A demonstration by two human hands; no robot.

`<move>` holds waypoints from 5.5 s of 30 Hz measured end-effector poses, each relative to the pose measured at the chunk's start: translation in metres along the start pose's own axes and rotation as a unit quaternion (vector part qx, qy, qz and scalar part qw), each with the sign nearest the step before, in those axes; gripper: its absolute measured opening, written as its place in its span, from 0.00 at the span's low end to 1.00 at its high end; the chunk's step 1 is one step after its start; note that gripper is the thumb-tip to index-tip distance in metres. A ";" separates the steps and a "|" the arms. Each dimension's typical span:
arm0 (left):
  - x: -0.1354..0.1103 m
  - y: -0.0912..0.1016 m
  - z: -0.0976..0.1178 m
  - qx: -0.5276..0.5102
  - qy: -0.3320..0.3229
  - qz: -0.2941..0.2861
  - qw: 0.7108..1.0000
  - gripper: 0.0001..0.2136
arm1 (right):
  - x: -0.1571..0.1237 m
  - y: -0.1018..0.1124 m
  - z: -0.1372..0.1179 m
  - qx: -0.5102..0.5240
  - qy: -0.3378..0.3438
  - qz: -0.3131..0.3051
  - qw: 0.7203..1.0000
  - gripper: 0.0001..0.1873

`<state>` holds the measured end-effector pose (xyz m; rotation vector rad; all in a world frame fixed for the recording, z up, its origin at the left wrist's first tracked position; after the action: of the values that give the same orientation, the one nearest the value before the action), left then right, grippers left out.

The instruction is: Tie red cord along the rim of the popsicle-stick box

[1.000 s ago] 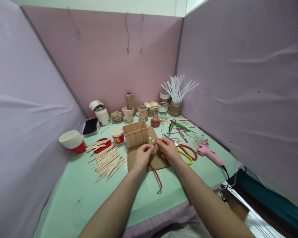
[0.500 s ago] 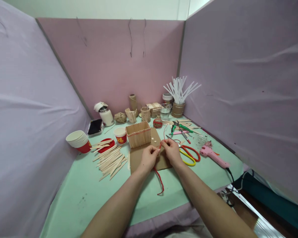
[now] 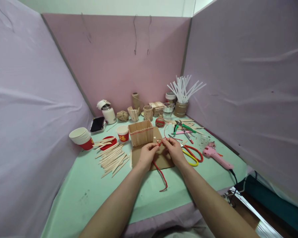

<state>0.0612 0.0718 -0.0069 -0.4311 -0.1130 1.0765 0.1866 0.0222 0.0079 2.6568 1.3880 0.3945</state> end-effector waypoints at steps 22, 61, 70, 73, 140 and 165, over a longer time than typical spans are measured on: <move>-0.002 -0.010 0.015 0.109 -0.078 -0.026 0.991 0.07 | 0.002 -0.001 -0.004 0.030 0.037 -0.004 0.999 0.14; -0.010 -0.006 0.038 0.180 -0.209 -0.004 0.961 0.11 | -0.002 0.005 -0.010 0.019 0.077 0.046 0.996 0.10; -0.010 -0.003 0.040 0.206 -0.249 0.004 0.946 0.10 | -0.007 -0.001 -0.026 -0.062 0.161 0.021 0.985 0.08; -0.009 -0.005 0.038 0.210 -0.250 -0.006 0.945 0.10 | -0.005 -0.003 -0.023 -0.041 0.148 0.011 0.988 0.07; 0.003 0.003 0.018 0.116 -0.152 0.017 0.981 0.09 | 0.002 -0.007 0.005 0.051 0.021 -0.054 0.997 0.05; 0.001 0.002 0.023 0.127 -0.167 0.020 0.977 0.09 | -0.001 -0.012 0.005 0.041 -0.002 -0.072 0.997 0.12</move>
<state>0.0535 0.0800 0.0133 -0.0186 -0.2620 1.1792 0.1784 0.0284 0.0007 2.5965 1.6155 0.3230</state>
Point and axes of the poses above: each hand's wrist, its own x-axis towards the middle knuckle, its own y-axis out of the back of the hand, z = x × y, the point moved 7 cm from there along x, towards the middle knuckle, and after that the axes turned 15 degrees about -x, right-handed, at the moved point
